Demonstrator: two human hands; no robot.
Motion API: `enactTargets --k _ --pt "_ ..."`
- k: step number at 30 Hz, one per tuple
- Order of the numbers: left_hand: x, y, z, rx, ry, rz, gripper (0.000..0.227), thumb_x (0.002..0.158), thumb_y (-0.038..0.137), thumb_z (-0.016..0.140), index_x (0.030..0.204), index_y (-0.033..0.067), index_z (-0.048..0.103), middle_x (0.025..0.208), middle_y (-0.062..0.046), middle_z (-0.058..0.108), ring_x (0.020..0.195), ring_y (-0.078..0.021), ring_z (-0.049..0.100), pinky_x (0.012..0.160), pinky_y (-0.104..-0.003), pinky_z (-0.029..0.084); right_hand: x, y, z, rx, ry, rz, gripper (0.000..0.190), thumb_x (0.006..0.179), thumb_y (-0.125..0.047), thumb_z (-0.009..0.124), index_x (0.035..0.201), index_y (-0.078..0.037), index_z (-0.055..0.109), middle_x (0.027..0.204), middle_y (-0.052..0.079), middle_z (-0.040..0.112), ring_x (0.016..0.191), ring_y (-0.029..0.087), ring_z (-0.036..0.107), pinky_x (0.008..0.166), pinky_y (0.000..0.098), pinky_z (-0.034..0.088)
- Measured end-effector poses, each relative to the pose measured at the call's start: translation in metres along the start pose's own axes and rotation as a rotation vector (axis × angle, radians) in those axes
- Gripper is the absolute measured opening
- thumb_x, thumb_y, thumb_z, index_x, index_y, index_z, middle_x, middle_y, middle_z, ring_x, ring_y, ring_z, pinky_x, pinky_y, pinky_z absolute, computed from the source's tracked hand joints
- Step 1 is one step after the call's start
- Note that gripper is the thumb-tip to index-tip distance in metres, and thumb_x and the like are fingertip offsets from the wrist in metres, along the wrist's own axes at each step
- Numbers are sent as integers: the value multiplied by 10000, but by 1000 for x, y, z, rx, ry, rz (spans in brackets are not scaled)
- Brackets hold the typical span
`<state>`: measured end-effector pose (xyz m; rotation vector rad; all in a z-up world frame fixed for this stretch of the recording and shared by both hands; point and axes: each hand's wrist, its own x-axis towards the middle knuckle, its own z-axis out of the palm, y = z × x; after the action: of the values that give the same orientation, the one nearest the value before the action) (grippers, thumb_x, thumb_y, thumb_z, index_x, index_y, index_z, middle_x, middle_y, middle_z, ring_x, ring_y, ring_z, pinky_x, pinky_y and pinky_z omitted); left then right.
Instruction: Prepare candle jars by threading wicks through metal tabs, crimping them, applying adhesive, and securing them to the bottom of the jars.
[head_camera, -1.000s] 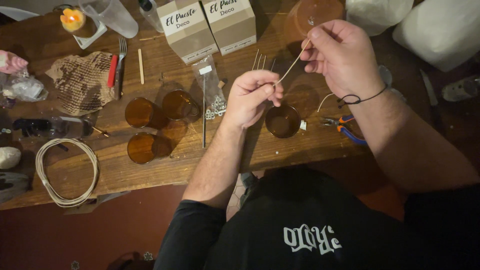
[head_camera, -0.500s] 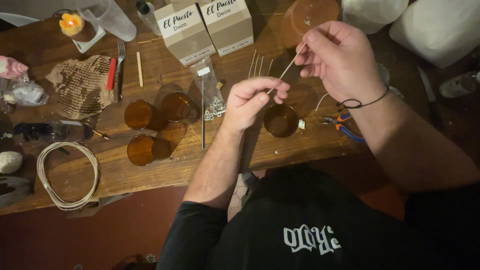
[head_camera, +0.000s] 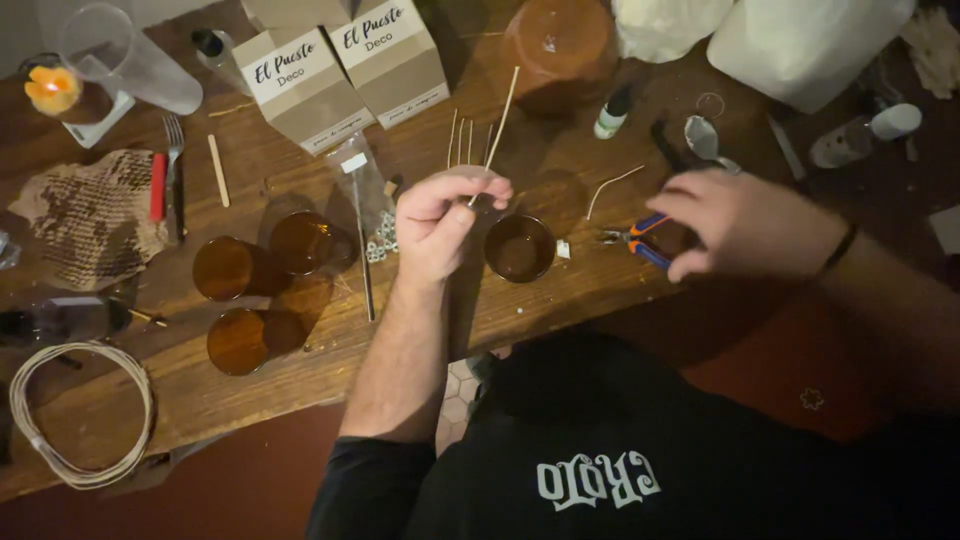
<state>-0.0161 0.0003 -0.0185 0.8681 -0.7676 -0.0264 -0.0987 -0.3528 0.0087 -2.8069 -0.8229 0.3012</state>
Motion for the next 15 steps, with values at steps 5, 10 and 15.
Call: enactTargets --k 5,10,15 --pt "8 8 3 257 -70 70 218 1064 247 627 1197 80 672 1145 -157 721 1070 -311 708 987 -438 602 -6 -7 29 -122 121 -30 817 642 -531 869 1303 -121 618 1214 110 636 1039 345 648 941 446 529" --pt "14 13 6 468 -119 170 169 1065 212 613 1178 94 656 1149 -145 730 1100 -358 726 1036 -486 596 3 -17 11 -56 255 -130 426 767 -256 733 1153 -80 685 1071 123 644 900 347 637 911 417 518" --pt "16 11 6 488 -144 173 179 1053 159 631 1214 92 666 1188 -111 730 1134 -355 734 1061 -476 613 20 -39 -30 408 50 85 517 772 -83 515 1281 -23 583 1286 135 582 1215 282 566 1100 380 394"
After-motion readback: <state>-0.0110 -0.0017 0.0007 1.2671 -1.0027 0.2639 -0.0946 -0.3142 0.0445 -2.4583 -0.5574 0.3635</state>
